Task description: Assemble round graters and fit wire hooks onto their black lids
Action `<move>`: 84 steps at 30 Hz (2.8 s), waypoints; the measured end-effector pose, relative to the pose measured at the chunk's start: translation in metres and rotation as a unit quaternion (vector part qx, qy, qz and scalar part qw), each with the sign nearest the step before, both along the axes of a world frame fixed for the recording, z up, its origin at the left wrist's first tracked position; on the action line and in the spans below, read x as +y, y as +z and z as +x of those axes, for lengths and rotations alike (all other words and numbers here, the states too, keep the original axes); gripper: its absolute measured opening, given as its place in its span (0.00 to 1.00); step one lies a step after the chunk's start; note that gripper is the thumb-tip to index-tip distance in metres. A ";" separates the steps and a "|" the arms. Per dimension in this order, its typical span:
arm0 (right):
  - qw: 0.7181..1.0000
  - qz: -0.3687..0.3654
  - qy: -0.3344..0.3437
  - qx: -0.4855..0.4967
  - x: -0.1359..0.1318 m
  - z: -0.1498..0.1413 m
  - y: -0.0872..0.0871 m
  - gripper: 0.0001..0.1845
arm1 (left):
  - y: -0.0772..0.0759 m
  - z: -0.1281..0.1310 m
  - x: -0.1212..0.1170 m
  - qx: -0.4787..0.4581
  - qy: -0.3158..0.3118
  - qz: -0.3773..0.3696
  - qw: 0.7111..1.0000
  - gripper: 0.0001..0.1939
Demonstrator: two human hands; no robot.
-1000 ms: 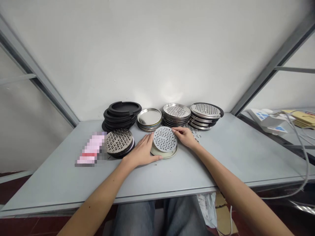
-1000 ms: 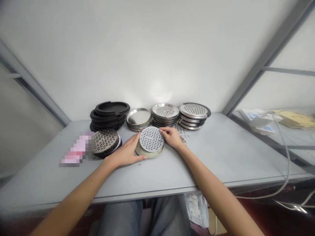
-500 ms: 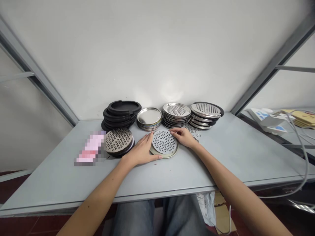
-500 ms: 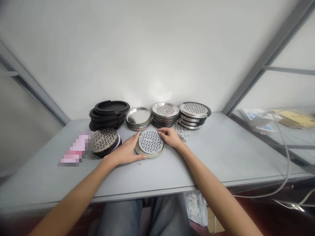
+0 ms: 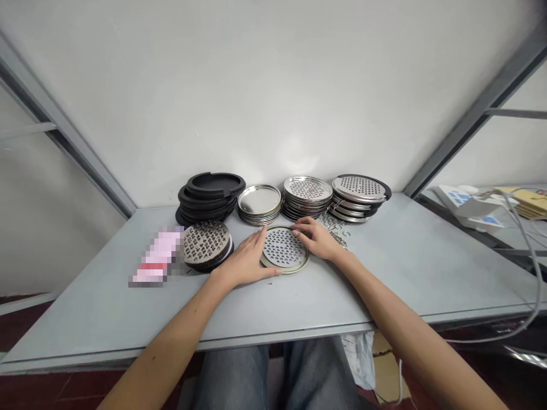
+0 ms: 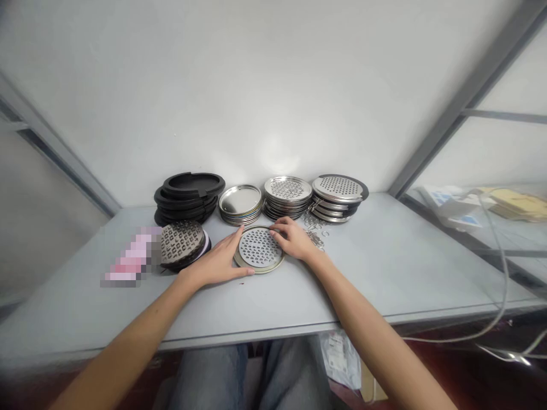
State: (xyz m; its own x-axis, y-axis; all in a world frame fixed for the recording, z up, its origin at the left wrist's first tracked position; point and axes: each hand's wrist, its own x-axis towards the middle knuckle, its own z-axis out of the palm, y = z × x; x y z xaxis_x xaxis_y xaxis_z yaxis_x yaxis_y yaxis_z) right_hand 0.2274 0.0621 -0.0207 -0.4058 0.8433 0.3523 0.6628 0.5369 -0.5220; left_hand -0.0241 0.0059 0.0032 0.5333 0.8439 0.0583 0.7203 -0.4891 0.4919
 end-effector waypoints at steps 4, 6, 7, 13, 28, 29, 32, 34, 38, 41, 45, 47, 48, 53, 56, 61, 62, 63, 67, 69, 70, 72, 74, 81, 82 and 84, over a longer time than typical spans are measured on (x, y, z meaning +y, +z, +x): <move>1.000 0.002 0.007 0.008 -0.001 0.000 0.000 0.18 | 0.000 0.000 0.000 0.009 -0.001 0.001 1.000 0.58; 1.000 -0.003 0.008 0.006 -0.001 0.000 0.000 0.17 | 0.000 0.000 0.000 0.016 0.001 -0.001 1.000 0.57; 1.000 -0.006 0.006 0.004 -0.001 0.000 0.001 0.17 | 0.000 0.000 0.000 0.020 0.002 -0.002 1.000 0.56; 1.000 -0.003 0.005 -0.006 -0.003 -0.002 0.004 0.16 | 0.000 -0.001 0.000 0.027 0.003 -0.014 1.000 0.54; 0.999 -0.008 0.032 -0.004 -0.006 -0.007 0.000 0.13 | 0.002 -0.001 -0.001 0.021 0.003 -0.016 1.000 0.53; 0.999 -0.004 0.032 -0.007 -0.006 -0.007 0.000 0.13 | 0.002 -0.001 -0.001 0.021 0.002 -0.017 1.000 0.52; 1.000 0.007 0.024 -0.007 -0.007 -0.006 0.000 0.12 | 0.001 -0.001 -0.001 0.031 0.001 -0.015 0.999 0.53; 1.000 0.008 0.015 -0.002 -0.006 -0.006 0.001 0.10 | 0.001 -0.001 -0.001 0.037 0.002 -0.016 0.999 0.53; 1.000 0.004 0.004 0.005 -0.005 -0.005 0.000 0.08 | 0.002 -0.001 -0.002 0.043 0.003 -0.019 0.999 0.54; 1.000 0.002 -0.004 0.009 -0.004 -0.004 0.000 0.08 | 0.001 -0.001 -0.001 0.032 0.001 -0.018 0.999 0.53; 1.000 0.002 -0.005 0.007 -0.004 -0.004 0.001 0.07 | 0.000 -0.001 -0.001 0.027 0.005 -0.015 1.000 0.53; 1.000 0.003 -0.003 0.001 -0.004 -0.004 0.002 0.08 | 0.000 -0.001 0.000 0.029 0.008 -0.018 0.999 0.53; 1.000 0.003 -0.003 -0.003 -0.004 -0.004 0.002 0.07 | 0.000 -0.001 0.000 0.031 0.010 -0.021 0.999 0.53; 1.000 0.005 -0.005 -0.013 -0.006 -0.004 0.004 0.06 | -0.001 -0.001 0.000 0.025 0.013 -0.029 0.999 0.50; 1.000 0.006 -0.007 -0.018 -0.006 -0.004 0.006 0.06 | -0.001 -0.002 0.001 0.025 0.011 -0.031 0.999 0.48; 1.000 0.007 -0.005 -0.019 -0.008 -0.003 0.008 0.07 | -0.001 -0.002 0.001 0.025 0.010 -0.033 0.999 0.48; 1.000 0.007 -0.005 -0.019 -0.008 -0.003 0.008 0.06 | -0.001 -0.002 0.002 0.025 0.009 -0.033 0.999 0.48; 1.000 0.006 -0.005 -0.019 -0.009 -0.003 0.009 0.06 | -0.001 -0.002 0.002 0.026 0.009 -0.034 0.999 0.48; 1.000 0.000 -0.012 -0.019 -0.009 -0.003 0.009 0.05 | -0.002 -0.001 0.003 0.036 0.016 -0.036 0.999 0.50; 1.000 -0.001 -0.012 -0.014 -0.008 -0.003 0.009 0.04 | -0.003 -0.001 0.003 0.038 0.017 -0.034 0.999 0.51; 1.000 -0.001 -0.013 -0.012 -0.008 -0.003 0.010 0.04 | -0.003 -0.001 0.003 0.038 0.018 -0.032 0.999 0.51; 1.000 -0.004 -0.019 -0.009 -0.008 -0.003 0.010 0.03 | -0.003 -0.001 0.003 0.039 0.018 -0.030 0.999 0.51; 1.000 -0.007 -0.026 -0.010 -0.008 -0.003 0.010 0.04 | -0.002 -0.001 0.003 0.041 0.017 -0.025 0.999 0.51; 1.000 -0.009 -0.014 -0.013 -0.008 -0.003 0.009 0.08 | -0.002 0.000 0.003 0.029 0.013 -0.015 0.999 0.49; 1.000 -0.010 -0.015 -0.014 -0.008 -0.003 0.008 0.09 | -0.002 0.000 0.003 0.026 0.012 -0.016 0.999 0.50; 1.000 -0.011 -0.016 -0.014 -0.007 -0.002 0.007 0.10 | -0.002 -0.001 0.003 0.024 0.010 -0.016 1.000 0.51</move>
